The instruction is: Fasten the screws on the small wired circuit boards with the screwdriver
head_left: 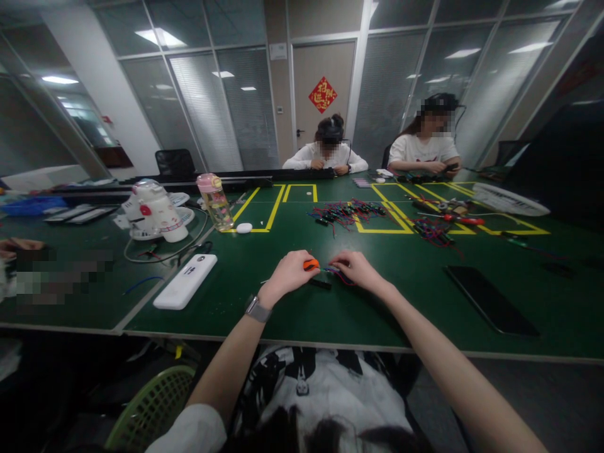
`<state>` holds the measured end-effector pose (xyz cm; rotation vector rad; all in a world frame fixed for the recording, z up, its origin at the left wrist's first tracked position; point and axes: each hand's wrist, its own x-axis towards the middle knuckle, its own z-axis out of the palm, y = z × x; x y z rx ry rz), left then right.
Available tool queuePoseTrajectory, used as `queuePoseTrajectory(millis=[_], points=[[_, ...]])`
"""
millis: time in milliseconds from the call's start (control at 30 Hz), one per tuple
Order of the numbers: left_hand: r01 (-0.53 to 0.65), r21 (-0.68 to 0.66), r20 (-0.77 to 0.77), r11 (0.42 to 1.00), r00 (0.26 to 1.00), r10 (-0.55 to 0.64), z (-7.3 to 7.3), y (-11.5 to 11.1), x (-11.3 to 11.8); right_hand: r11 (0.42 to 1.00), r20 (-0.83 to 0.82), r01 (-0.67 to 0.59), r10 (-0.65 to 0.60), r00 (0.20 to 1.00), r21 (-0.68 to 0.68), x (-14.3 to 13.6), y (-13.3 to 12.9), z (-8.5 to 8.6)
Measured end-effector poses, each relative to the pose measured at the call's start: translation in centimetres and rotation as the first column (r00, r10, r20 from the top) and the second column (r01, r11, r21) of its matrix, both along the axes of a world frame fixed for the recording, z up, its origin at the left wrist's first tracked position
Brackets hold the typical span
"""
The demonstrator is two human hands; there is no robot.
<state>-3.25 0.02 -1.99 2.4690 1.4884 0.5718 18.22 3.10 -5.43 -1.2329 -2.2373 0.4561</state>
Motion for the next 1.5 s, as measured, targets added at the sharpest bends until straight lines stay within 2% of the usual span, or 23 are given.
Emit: queuePoseTrajectory(millis=[100, 200, 400, 567, 800, 1100, 1300, 1500], points=[[0.012, 0.060, -0.095, 0.998, 0.995, -0.006, -0.6, -0.1, 0.5, 0.990, 0.018, 0.114, -0.116, 0.993, 0.089, 0.6, 0.0, 0.5], [0.024, 0.047, -0.150, 0.999, 0.989, -0.017, -1.1, -0.1, 0.9, 0.985, -0.019, 0.128, -0.126, 0.992, 0.113, 0.6, -0.4, 1.2], [0.057, 0.036, -0.133, 0.998, 0.990, -0.052, -1.7, 0.0, 1.5, 0.995, -0.097, -0.085, 0.090, 0.991, 0.051, -0.1, -1.9, 1.9], [0.030, 0.035, -0.043, 0.999, 0.999, -0.029, -1.2, 0.0, 1.2, 0.986, -0.108, -0.164, 0.160, 0.981, -0.031, -0.3, -2.7, 1.4], [-0.121, 0.175, 0.031, 0.977, 0.993, 0.117, -0.2, -0.2, 0.5, 0.991, 0.059, -0.120, 0.123, 0.991, -0.056, -1.2, -3.3, 1.1], [-0.136, 0.192, 0.006, 0.972, 0.990, 0.138, -0.1, -0.4, 0.5, 0.997, 0.147, -0.066, 0.072, 0.986, -0.049, -1.8, -3.0, 0.8], [-0.162, 0.181, 0.006, 0.970, 0.987, 0.163, 0.2, -0.6, 0.5, 1.000, 0.214, 0.006, -0.001, 0.977, -0.024, -1.9, -1.3, 0.8], [-0.146, 0.247, 0.016, 0.958, 0.989, 0.147, 0.0, -0.5, 0.3, 0.999, 0.230, 0.046, -0.047, 0.972, 0.009, -1.7, 0.6, 1.0]])
